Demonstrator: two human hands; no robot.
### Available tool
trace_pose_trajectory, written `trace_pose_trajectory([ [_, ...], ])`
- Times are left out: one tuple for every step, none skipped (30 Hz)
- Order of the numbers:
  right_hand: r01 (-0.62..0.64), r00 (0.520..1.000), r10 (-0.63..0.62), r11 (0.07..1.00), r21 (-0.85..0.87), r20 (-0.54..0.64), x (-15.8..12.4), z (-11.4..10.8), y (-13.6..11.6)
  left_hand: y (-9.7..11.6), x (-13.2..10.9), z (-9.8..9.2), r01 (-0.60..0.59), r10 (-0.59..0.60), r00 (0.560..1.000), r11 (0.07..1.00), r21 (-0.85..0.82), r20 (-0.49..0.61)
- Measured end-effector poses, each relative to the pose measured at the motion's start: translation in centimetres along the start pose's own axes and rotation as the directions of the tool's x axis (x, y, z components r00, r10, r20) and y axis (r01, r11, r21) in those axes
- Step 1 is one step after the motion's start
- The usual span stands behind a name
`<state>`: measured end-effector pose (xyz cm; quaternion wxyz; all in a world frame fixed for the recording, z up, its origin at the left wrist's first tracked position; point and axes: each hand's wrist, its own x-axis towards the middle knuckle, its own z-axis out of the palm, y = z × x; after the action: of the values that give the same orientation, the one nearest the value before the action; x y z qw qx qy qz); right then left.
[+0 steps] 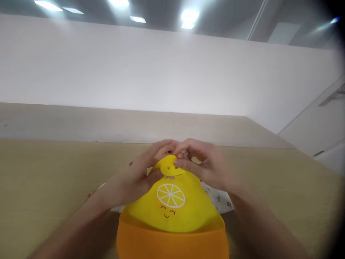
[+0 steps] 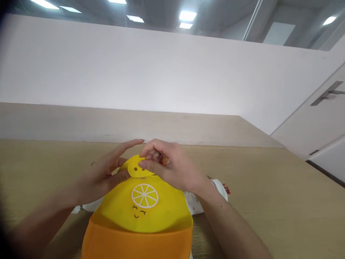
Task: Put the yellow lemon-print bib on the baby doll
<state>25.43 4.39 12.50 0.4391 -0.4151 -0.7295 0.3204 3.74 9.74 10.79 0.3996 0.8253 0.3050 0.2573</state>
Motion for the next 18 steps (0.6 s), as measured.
trace_pose_trajectory([
  [0.013,1.000,-0.014,0.999,-0.034,-0.016,0.0,0.1,0.0,0.1,0.0,0.0,-0.023,0.022,1.000,1.000,0.022,0.010],
  [0.021,0.999,-0.023,0.997,-0.068,-0.031,0.0,0.2,0.0,0.1,-0.1,0.0,-0.040,0.039,0.999,0.998,0.038,0.019],
  [0.020,0.999,-0.024,0.994,-0.104,-0.039,-0.1,0.2,0.0,0.2,-0.1,0.0,-0.050,0.049,0.998,0.998,0.046,0.032],
  [0.016,0.999,-0.022,0.990,-0.139,-0.042,-0.1,0.3,0.0,0.3,-0.1,0.0,-0.056,0.054,0.997,0.997,0.047,0.046],
  [0.011,0.999,-0.018,0.985,-0.172,-0.041,-0.1,0.3,0.0,0.3,-0.1,0.1,-0.059,0.057,0.997,0.997,0.043,0.058],
  [0.009,0.999,-0.016,0.979,-0.202,-0.033,-0.2,0.4,0.0,0.4,-0.2,0.1,-0.064,0.061,0.996,0.997,0.040,0.066],
  [0.017,1.000,-0.021,0.974,-0.225,-0.018,-0.2,0.4,0.1,0.4,-0.2,0.2,-0.076,0.073,0.995,0.996,0.043,0.066],
  [0.031,1.000,-0.031,0.970,-0.242,0.003,-0.2,0.4,0.1,0.4,-0.3,0.3,-0.095,0.092,0.994,0.994,0.056,0.062],
  [0.046,0.999,-0.041,0.966,-0.254,0.027,-0.2,0.4,0.1,0.4,-0.3,0.4,-0.118,0.114,0.992,0.990,0.076,0.054],
  [0.061,0.998,-0.049,0.964,-0.260,0.051,-0.2,0.4,0.0,0.4,-0.4,0.5,-0.138,0.134,0.990,0.986,0.098,0.048],
  [0.068,0.996,-0.052,0.962,-0.264,0.067,-0.3,0.3,-0.1,0.5,-0.4,0.6,-0.153,0.148,0.988,0.981,0.117,0.049],
  [0.067,0.996,-0.049,0.960,-0.272,0.075,-0.5,0.1,-0.4,0.6,-0.5,0.6,-0.157,0.151,0.987,0.979,0.130,0.055],
  [0.060,0.997,-0.042,0.956,-0.289,0.067,-0.8,-0.1,-0.7,0.7,-0.5,0.6,-0.154,0.146,0.987,0.979,0.135,0.062],
  [0.046,0.998,-0.031,0.948,-0.315,0.050,-1.2,-0.5,-1.1,0.9,-0.5,0.5,-0.143,0.134,0.988,0.981,0.131,0.070],
  [0.027,1.000,-0.022,0.938,-0.345,0.020,-1.8,-1.0,-1.6,1.0,-0.6,0.3,-0.128,0.119,0.990,0.984,0.121,0.078],
  [0.003,1.000,-0.011,0.926,-0.376,-0.020,-2.6,-1.8,-2.1,1.1,-0.6,0.1,-0.109,0.101,0.992,0.988,0.109,0.077],
  [-0.032,0.998,0.005,0.912,-0.408,-0.067,-3.6,-2.7,-2.5,1.1,-0.7,-0.2,-0.091,0.085,0.994,0.991,0.096,0.064],
  [-0.068,0.992,0.014,0.899,-0.433,-0.125,-4.7,-3.9,-2.9,1.0,-0.7,-0.4,-0.079,0.076,0.996,0.993,0.082,0.047],
])
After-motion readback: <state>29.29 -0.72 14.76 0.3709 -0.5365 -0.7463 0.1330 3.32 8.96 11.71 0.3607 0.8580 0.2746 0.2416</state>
